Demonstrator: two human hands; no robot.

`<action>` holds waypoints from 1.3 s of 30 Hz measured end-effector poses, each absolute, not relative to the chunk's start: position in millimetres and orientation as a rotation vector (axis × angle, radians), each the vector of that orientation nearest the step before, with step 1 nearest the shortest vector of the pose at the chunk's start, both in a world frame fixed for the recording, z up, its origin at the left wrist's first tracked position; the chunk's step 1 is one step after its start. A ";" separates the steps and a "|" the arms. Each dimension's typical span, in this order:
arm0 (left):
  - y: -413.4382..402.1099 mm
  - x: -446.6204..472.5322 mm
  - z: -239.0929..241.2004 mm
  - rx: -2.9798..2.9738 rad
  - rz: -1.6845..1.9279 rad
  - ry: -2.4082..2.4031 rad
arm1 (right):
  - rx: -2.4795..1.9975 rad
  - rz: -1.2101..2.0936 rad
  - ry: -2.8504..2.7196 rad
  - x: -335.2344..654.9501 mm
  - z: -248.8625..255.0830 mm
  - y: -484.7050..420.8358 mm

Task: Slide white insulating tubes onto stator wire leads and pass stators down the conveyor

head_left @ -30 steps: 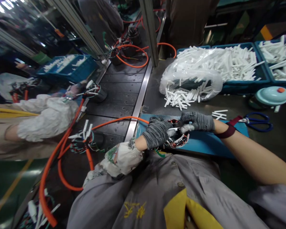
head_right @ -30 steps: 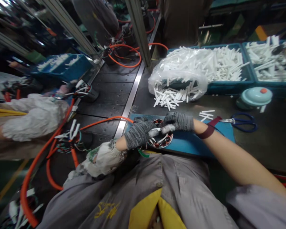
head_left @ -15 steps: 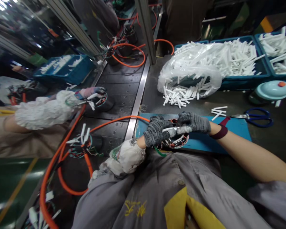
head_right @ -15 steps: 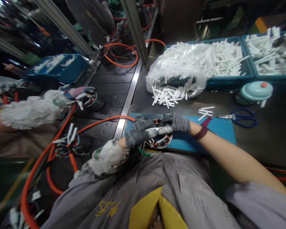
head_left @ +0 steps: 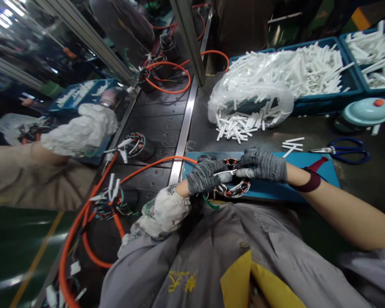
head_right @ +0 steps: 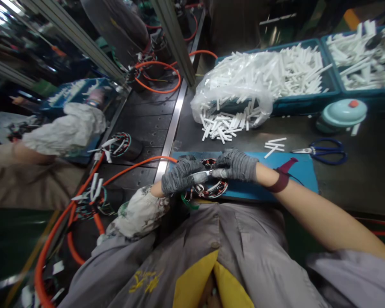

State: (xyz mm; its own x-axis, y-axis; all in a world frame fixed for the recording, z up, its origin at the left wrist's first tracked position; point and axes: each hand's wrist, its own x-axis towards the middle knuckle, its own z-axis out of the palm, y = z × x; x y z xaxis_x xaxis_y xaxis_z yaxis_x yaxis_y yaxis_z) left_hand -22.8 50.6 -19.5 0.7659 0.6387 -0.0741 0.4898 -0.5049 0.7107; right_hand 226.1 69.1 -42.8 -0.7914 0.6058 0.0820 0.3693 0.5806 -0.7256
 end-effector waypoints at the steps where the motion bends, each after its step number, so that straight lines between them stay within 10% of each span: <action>1: 51.6 -24.0 -20.8 2.206 0.259 0.829 | -0.781 1.018 -2.498 225.4 -44.2 68.6; 11: 43.5 5.0 -2.8 2.479 -0.242 1.185 | -1.113 0.577 -2.671 213.0 -44.7 45.7; 39: 50.2 35.3 -12.1 2.595 -0.112 1.129 | -1.240 1.301 -1.725 253.3 -73.8 38.2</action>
State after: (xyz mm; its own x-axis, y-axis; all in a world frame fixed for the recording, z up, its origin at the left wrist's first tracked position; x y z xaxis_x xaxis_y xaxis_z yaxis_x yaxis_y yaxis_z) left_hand 35.3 50.2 -12.1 0.6867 0.7010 -0.1922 0.7251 -0.6422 0.2484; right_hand 253.3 38.2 -73.8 -0.3506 0.9353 -0.0479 0.3027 0.0648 -0.9509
